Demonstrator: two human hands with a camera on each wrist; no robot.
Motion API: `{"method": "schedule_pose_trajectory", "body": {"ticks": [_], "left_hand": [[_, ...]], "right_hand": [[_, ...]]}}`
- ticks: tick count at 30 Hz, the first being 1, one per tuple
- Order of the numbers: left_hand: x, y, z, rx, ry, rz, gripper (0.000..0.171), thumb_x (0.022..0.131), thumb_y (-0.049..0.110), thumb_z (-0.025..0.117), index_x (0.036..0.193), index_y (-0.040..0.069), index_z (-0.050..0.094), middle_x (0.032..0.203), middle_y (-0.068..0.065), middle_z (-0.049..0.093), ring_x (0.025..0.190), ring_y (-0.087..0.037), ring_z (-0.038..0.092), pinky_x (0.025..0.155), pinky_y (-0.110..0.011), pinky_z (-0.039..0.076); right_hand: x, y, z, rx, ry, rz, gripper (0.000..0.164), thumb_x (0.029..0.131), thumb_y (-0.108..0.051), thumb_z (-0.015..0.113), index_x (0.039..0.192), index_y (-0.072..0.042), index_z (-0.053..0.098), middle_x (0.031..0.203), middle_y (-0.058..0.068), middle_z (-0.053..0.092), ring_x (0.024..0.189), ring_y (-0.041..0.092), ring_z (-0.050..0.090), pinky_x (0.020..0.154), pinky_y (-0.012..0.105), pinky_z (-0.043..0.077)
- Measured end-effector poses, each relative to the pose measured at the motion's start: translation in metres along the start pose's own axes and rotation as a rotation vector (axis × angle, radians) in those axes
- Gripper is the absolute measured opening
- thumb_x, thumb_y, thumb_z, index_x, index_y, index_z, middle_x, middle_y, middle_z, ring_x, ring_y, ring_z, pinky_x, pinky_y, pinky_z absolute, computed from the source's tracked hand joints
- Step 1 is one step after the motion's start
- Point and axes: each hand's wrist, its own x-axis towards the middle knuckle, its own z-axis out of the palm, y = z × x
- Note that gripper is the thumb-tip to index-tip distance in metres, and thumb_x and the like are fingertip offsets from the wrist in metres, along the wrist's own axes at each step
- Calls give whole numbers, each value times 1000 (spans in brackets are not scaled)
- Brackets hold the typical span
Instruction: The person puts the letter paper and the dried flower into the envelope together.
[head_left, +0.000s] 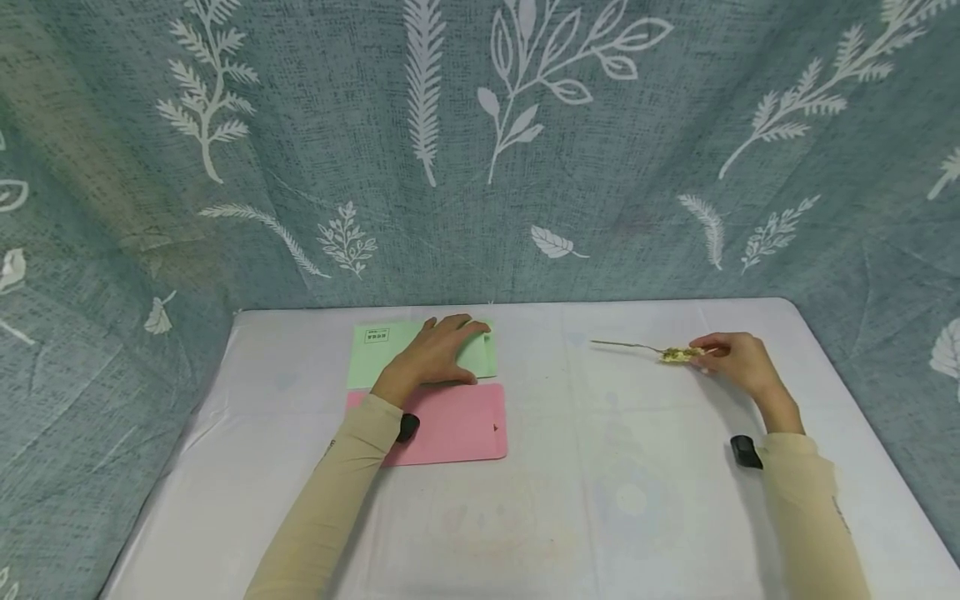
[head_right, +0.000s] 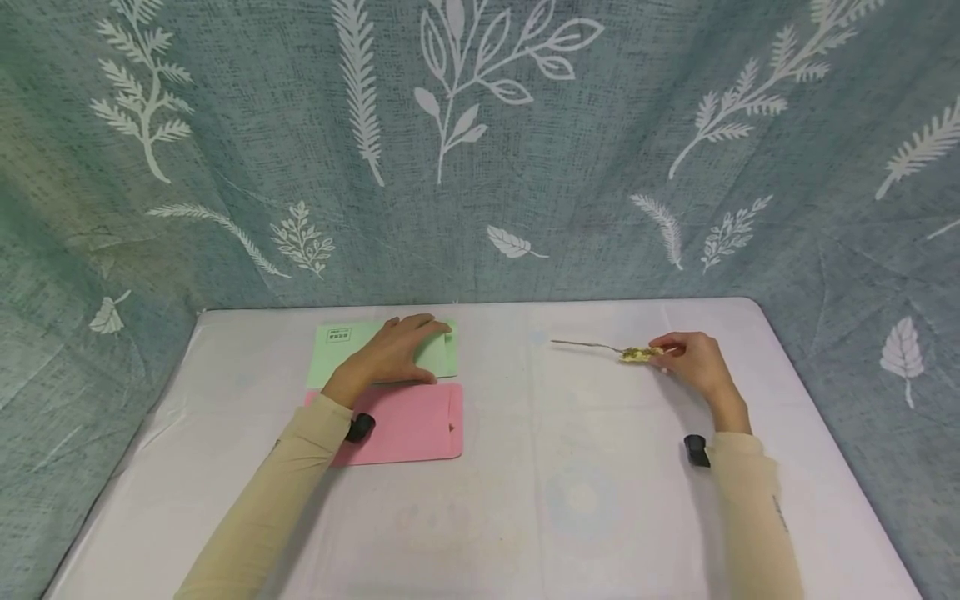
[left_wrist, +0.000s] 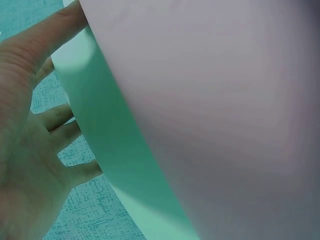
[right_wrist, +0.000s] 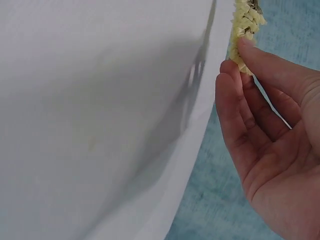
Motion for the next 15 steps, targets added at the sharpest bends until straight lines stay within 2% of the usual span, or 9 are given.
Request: {"method": "schedule_pose_trajectory", "body": {"ticks": [10,15], "left_hand": [[-2,0,-1,0,-12,-9,82,75,38,85,144,20,45,150,-18,39,140,-32,34,112,-63,23],[0,0,-1,-9,-31,-22,82,76,38,85,145,21,44,151,-17,37,142,-31,32,113,-62,21]], "right_hand": [[17,-26,19,62,-43,-15,31,91,-10,69,118,6,67,105,25,69,82,27,68,67,32,55],[24,-34,28,80,-41,-38,29,91,-9,69,117,5,68,104,24,70,83,29,68,66,31,55]]}}
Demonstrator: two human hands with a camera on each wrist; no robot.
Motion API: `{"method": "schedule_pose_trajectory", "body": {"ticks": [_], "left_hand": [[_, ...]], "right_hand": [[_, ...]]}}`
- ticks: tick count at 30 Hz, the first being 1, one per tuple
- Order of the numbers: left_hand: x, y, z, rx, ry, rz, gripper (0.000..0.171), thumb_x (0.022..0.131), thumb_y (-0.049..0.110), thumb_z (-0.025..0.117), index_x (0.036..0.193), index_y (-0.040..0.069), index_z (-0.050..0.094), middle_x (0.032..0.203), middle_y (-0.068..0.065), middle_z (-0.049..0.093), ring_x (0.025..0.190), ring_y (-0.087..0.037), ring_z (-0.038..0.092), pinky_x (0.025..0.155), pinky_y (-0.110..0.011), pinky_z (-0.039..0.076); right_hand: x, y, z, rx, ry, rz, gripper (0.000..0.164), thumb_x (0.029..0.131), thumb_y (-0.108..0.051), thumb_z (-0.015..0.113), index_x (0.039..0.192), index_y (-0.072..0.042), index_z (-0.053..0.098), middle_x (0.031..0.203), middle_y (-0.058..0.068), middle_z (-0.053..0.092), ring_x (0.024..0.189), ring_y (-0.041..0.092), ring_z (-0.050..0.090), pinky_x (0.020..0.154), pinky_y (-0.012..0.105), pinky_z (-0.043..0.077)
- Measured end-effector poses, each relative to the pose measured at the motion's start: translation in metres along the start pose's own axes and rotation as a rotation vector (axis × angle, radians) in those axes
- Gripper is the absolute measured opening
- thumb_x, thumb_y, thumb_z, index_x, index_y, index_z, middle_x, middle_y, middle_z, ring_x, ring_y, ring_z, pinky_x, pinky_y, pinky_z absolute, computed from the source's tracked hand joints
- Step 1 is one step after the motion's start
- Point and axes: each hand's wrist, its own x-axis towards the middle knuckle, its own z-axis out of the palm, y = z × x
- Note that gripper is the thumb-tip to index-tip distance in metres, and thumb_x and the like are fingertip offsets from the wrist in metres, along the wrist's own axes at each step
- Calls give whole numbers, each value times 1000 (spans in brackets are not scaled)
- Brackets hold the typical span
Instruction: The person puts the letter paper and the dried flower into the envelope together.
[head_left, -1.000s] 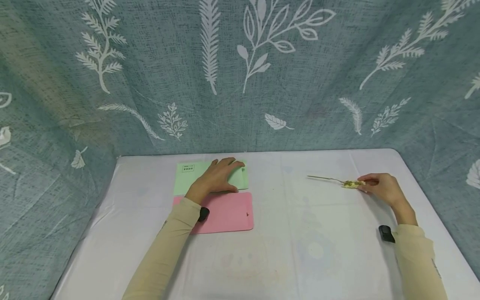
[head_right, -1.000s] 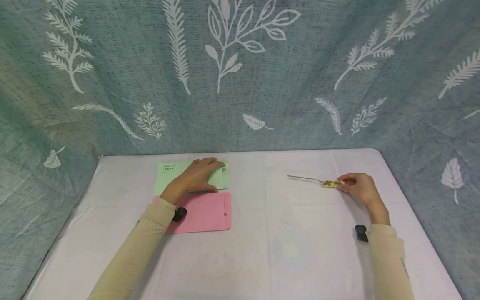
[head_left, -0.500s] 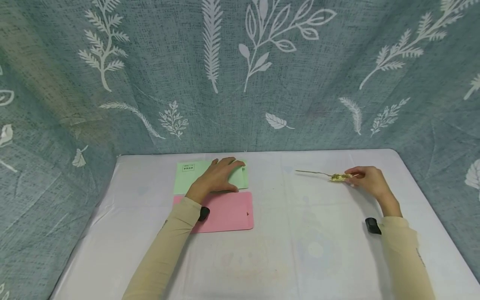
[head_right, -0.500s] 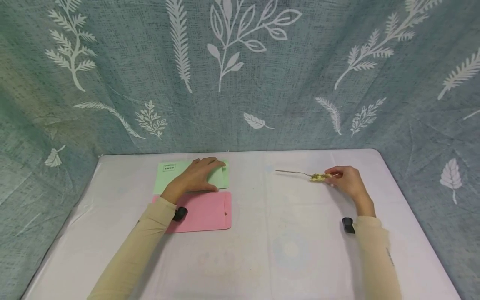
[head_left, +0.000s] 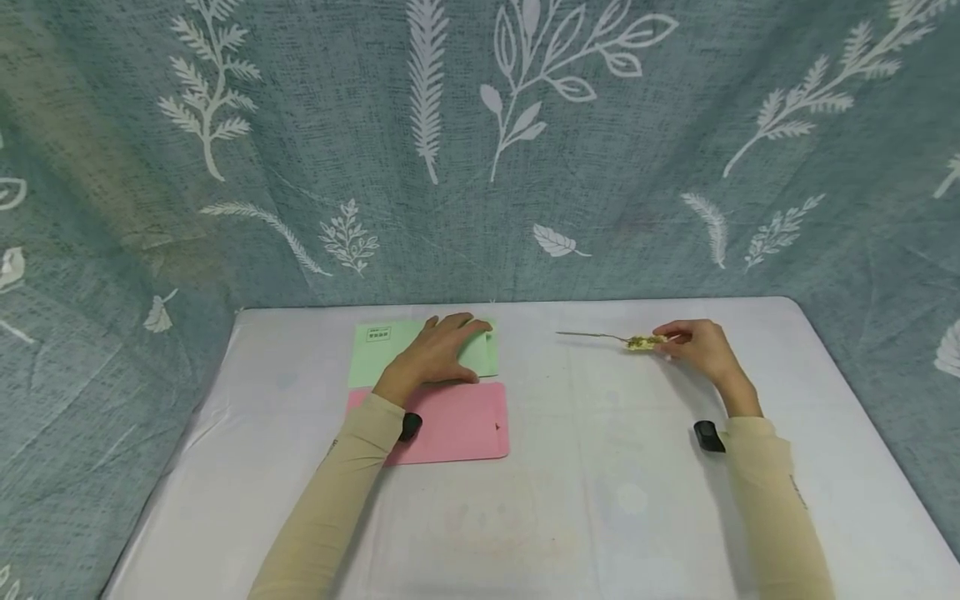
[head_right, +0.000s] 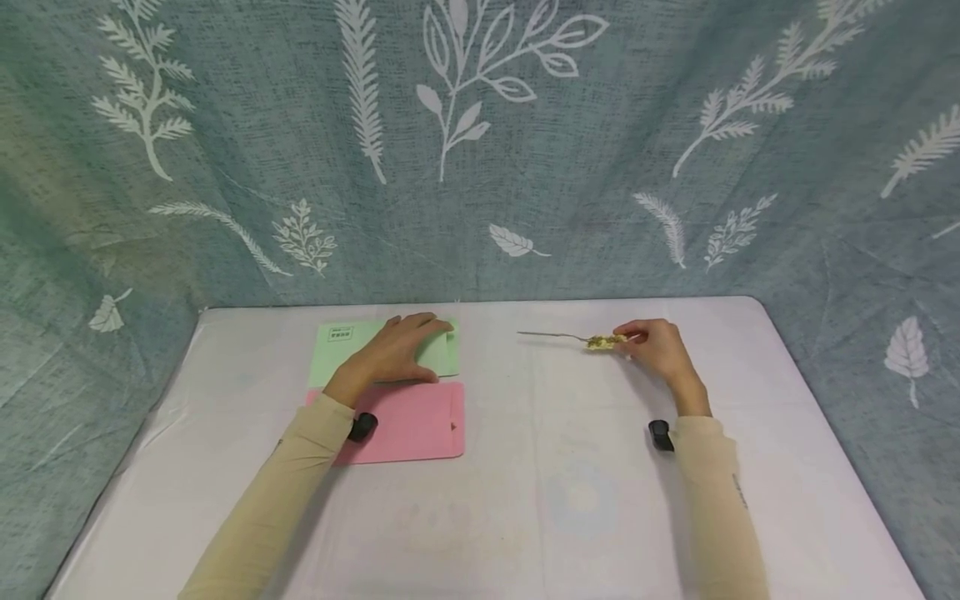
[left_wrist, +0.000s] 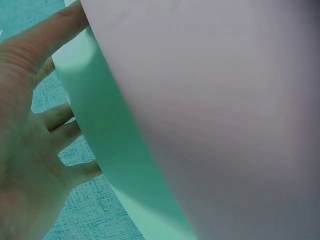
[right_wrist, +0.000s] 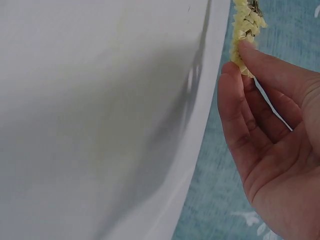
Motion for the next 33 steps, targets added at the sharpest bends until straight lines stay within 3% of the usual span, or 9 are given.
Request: {"method": "schedule_pose_trajectory", "body": {"ticks": [14,22,29,33], "left_hand": [[4,-2,-2,11,7,5,83,75,38,85,145,21,44,151,-18,38,141,-32,33,112,-63,22],[4,-4,-1,1,16,14,83,74,37,85,145,20,45,150,-18,39,141,-32,33,112,-64,22],[4,-3,1,5,24,20,84,74,37,85,145,20,44,150,-17,39,140,-32,34,111,-64,23],[3,-2,1,14,27,19,84,74,37,85,146,20,44,150,-17,40,140,-32,34,112,-64,23]], "right_hand": [[15,-19,26,35,-18,-64,25,91,-4,68,113,6,69,106,25,68,88,32,68,68,34,57],[24,-28,46,95,-23,-185,19,86,-15,76,101,-3,75,96,14,71,80,23,65,63,29,53],[32,-46,62,33,-53,-149,22,87,-8,72,108,1,73,105,19,70,89,30,66,72,39,56],[37,-54,68,5,-62,-146,23,88,-7,72,109,2,73,107,19,70,90,29,67,73,36,56]]}}
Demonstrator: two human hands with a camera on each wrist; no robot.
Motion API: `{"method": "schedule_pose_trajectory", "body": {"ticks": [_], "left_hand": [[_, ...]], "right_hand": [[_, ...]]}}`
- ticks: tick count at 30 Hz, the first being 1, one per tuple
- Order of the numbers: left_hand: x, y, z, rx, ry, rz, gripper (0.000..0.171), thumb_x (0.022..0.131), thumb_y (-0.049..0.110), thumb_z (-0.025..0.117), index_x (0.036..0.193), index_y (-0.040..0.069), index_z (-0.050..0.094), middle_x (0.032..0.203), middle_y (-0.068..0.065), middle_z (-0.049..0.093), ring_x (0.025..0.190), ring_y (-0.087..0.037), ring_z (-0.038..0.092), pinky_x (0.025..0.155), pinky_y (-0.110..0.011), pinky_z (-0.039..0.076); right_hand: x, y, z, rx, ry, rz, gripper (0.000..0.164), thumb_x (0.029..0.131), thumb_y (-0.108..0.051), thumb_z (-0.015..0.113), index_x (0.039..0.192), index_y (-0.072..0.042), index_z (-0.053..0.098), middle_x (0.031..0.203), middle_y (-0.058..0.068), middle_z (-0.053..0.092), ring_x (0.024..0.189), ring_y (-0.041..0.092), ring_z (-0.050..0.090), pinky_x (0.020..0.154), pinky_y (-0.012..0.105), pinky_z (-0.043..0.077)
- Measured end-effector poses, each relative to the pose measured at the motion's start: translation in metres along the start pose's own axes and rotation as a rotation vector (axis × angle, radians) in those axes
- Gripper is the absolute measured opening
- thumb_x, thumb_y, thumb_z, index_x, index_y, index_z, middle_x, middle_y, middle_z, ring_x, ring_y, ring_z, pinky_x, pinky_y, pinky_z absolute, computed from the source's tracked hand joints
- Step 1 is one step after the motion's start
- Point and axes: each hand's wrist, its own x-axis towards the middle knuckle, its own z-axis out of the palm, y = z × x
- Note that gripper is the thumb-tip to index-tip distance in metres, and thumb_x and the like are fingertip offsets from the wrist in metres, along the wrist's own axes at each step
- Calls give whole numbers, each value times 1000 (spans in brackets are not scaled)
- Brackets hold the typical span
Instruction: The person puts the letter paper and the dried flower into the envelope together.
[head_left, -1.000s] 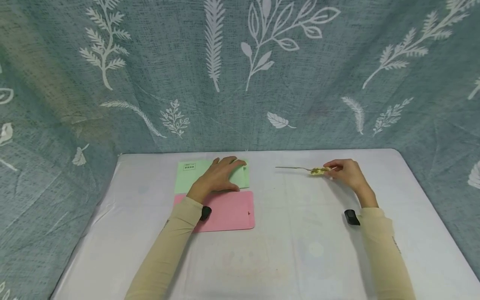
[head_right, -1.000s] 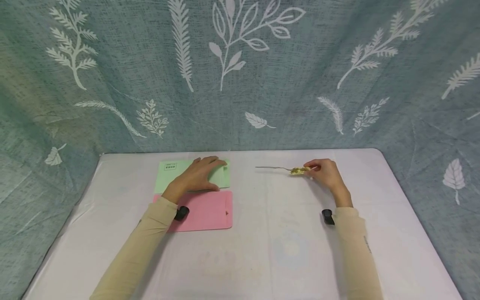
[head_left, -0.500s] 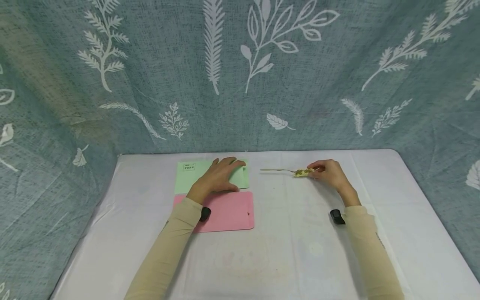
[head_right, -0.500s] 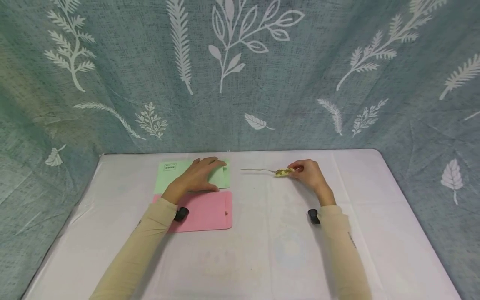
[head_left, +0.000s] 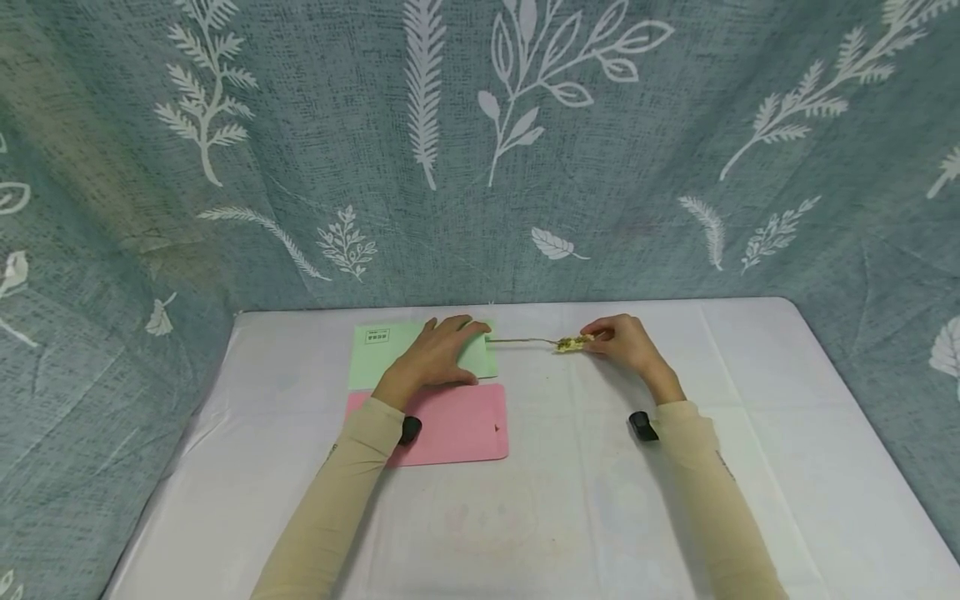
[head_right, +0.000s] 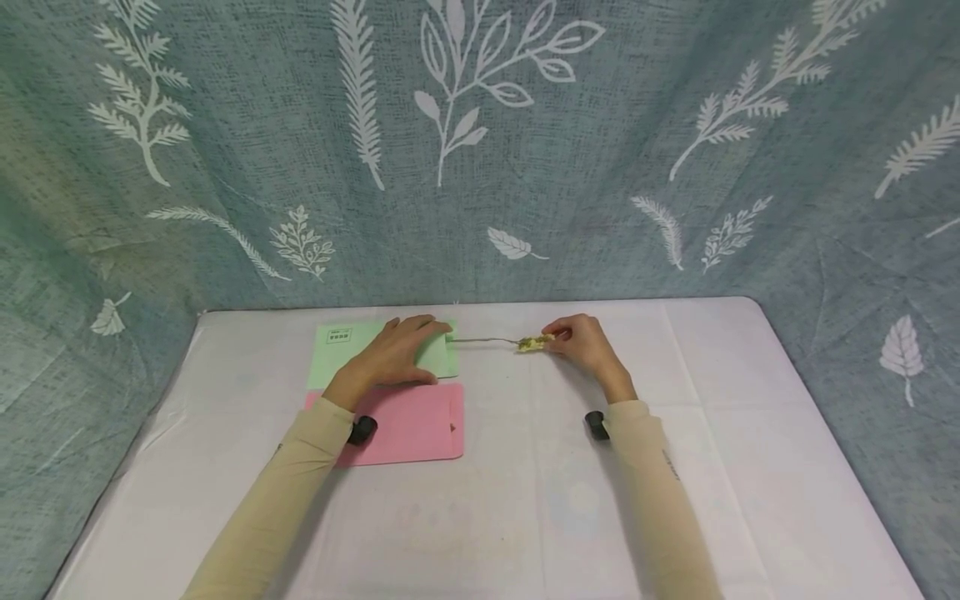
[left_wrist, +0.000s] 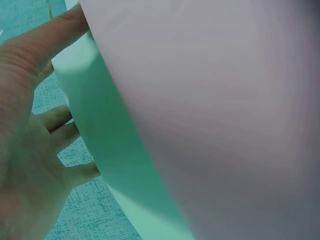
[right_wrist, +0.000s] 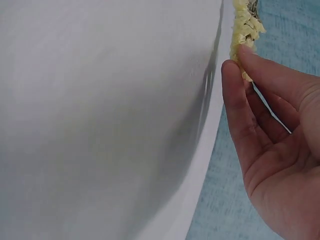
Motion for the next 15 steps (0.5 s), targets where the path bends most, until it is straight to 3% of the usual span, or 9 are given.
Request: {"method": "schedule_pose_trajectory", "body": {"ticks": [8,15], "left_hand": [[-2,1,1,-1,6,-5,84,74,36,86,146,20,44,150,-17,39,141,-32,34,112,-64,22],[-3,2,1,3,0,-3,84,75,37,85,146,21,44,150,-17,39,141,-31,34,112,-63,22]], "right_hand": [[7,-11,9,38,-30,17,23,88,-5,72,109,2,72,104,19,71,82,24,67,66,29,57],[10,-17,14,64,-43,6,23,89,-4,71,111,3,72,105,20,70,83,24,67,67,29,58]]}}
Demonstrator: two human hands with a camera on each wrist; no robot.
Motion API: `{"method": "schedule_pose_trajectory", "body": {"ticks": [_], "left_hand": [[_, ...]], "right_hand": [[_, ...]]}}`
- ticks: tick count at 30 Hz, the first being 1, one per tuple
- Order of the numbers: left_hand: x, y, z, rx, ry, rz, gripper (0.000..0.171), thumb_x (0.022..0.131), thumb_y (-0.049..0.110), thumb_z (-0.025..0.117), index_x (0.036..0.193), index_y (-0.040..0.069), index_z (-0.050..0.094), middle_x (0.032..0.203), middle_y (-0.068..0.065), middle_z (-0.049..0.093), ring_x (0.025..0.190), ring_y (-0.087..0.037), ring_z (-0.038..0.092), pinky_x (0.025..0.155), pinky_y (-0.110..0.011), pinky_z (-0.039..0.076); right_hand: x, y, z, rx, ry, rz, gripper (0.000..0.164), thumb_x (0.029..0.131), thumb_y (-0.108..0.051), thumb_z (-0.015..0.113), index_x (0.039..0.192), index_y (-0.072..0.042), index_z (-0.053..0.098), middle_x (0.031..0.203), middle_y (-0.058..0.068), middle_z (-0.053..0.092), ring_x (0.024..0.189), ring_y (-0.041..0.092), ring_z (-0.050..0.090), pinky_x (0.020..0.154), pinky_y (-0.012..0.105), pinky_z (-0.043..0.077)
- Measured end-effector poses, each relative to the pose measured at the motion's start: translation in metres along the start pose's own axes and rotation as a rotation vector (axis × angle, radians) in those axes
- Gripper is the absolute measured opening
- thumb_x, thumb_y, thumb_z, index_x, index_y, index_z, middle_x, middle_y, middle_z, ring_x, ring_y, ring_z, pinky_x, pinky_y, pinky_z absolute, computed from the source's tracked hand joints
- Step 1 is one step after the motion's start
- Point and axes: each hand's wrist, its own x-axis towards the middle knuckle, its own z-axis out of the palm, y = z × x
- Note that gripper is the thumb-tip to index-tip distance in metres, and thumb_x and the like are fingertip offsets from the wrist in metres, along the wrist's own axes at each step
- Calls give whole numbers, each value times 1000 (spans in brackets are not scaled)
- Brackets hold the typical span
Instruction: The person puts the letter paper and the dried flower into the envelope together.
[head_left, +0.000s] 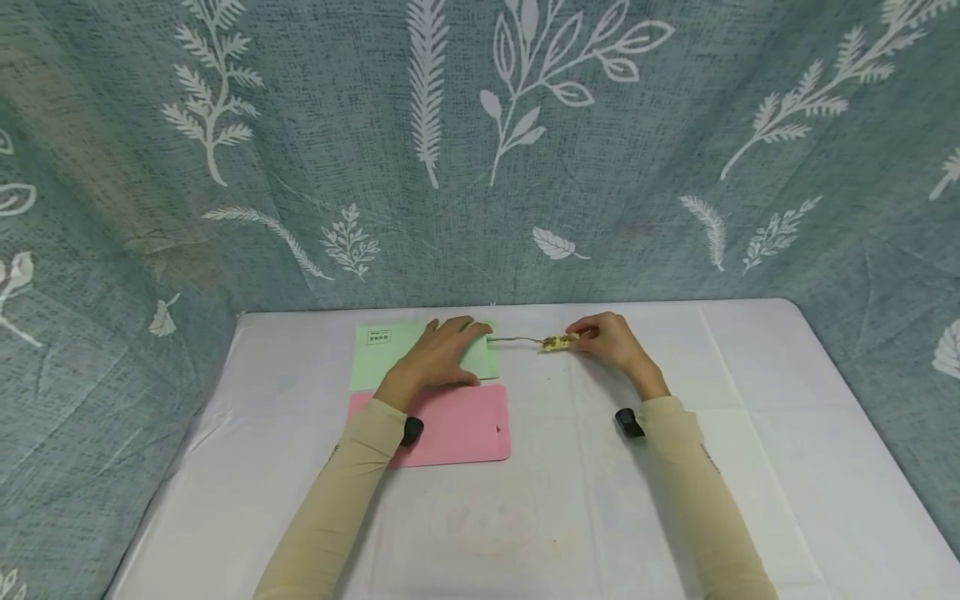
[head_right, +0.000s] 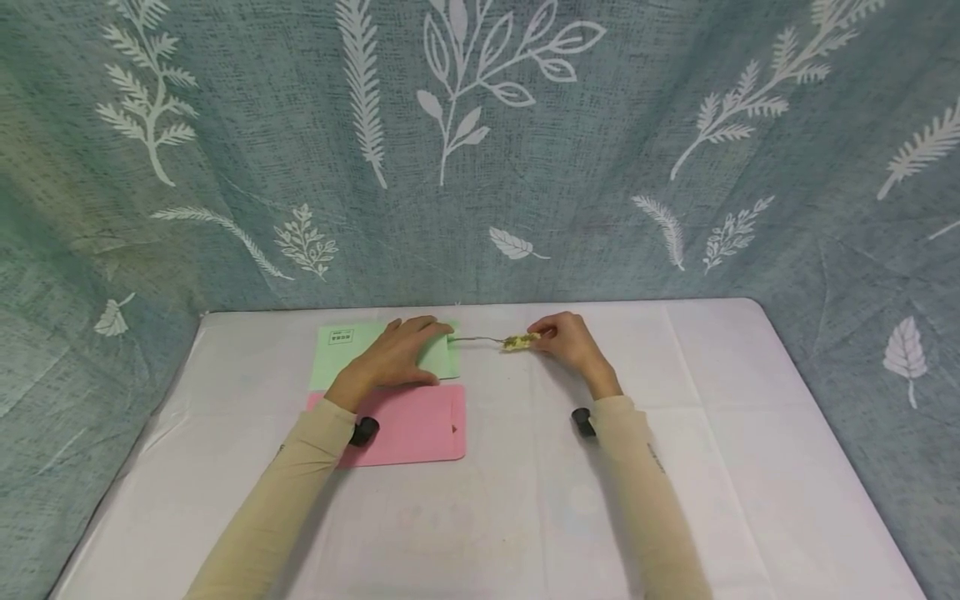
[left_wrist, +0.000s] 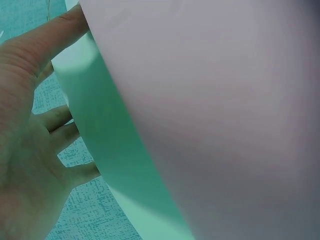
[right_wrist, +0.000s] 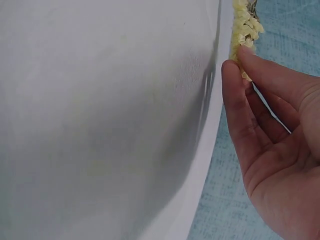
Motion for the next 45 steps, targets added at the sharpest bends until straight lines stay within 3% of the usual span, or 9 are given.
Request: {"method": "schedule_pose_trajectory", "body": {"ticks": [12,19,33,45], "left_hand": [[0,0,-2,3,-5,-5,84,75,36,85,147,21,43,150,-17,38,141,-32,33,112,-63,22],[0,1,-2,-2,-1,-3,84,75,36,85,146,20,44,150,-17,39,141,-32,33,112,-64,22],[1,-1,0,2,-14,-13,84,75,37,85,147,21,43,151,-17,38,141,-32,33,112,-64,22],[3,-1,0,13,-10,-9,84,75,38,85,146,21,43,150,-16,39,141,-31,34,112,-64,22]], "right_hand": [[9,-13,16,-15,-13,-74,23,87,-6,73,109,3,73,106,18,71,89,27,67,73,32,56],[17,-22,25,3,-21,-107,23,87,-6,73,109,2,73,105,17,72,85,25,68,70,31,56],[24,-36,45,88,-59,-115,23,88,-5,72,109,2,73,99,17,72,76,18,68,66,28,57],[26,-41,55,147,-53,-87,23,89,-7,71,110,2,73,97,17,73,78,22,71,68,29,57]]}}
